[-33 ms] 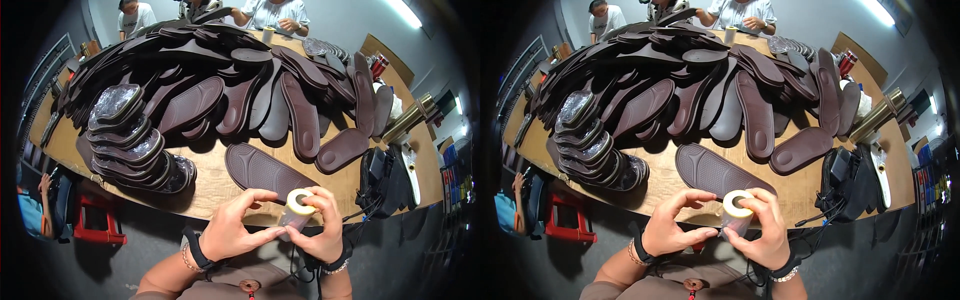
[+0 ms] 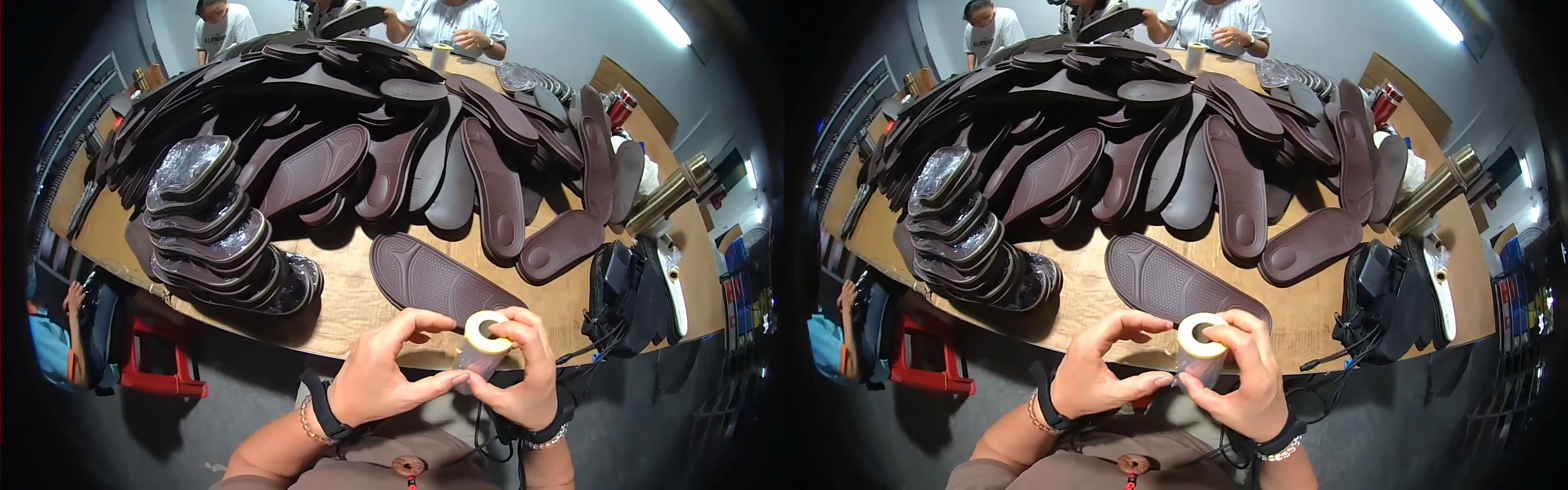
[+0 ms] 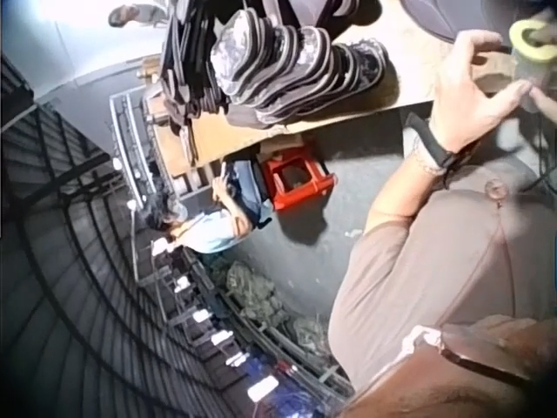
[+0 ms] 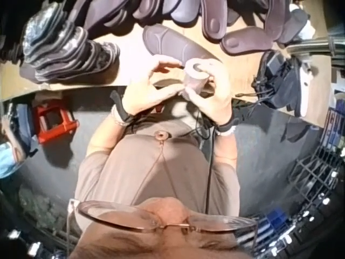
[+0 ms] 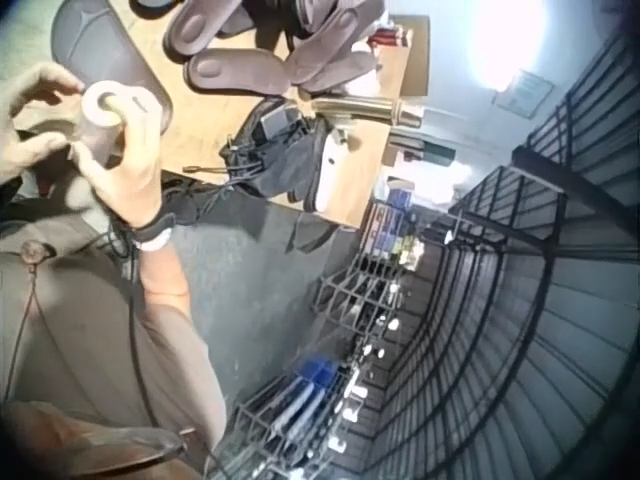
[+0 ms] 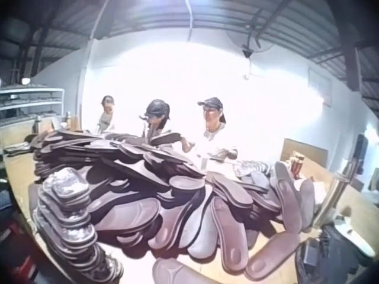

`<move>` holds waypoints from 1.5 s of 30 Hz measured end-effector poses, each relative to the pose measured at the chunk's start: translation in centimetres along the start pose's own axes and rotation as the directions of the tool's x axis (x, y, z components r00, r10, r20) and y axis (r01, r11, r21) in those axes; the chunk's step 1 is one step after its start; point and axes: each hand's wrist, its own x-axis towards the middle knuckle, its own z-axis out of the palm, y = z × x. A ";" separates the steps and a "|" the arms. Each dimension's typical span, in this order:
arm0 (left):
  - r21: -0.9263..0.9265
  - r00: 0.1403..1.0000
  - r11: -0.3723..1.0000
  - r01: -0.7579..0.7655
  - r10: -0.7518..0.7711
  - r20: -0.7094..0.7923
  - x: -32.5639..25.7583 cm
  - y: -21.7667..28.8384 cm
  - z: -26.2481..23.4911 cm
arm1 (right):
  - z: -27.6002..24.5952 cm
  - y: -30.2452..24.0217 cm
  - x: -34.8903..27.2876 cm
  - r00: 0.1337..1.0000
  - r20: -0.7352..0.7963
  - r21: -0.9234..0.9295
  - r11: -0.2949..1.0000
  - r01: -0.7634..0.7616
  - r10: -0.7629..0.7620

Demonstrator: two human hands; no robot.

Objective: The recorder applies tape and plastic wrapping to shoe insole components at a manufacturing workstation.

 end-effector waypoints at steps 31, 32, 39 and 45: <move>-0.226 0.978 0.952 0.207 -0.195 0.072 -1.2 -1.0 0.1 | 2.5 -0.2 -2.0 0.965 0.148 0.269 0.931 -0.248 0.214; -0.228 0.978 0.951 0.209 -0.198 0.070 -1.1 -0.8 -0.1 | 2.7 -0.1 -2.3 0.965 0.152 0.270 0.930 -0.250 0.215; -0.238 0.949 0.923 0.303 -0.268 0.169 -1.1 -0.6 -0.8 | 2.9 -0.3 -3.1 0.842 0.265 0.660 0.549 -0.513 0.470; -0.237 0.923 0.904 0.355 -0.299 0.243 -1.5 -1.8 -1.1 | 2.9 0.4 -4.0 0.876 0.190 0.566 0.679 -0.467 0.444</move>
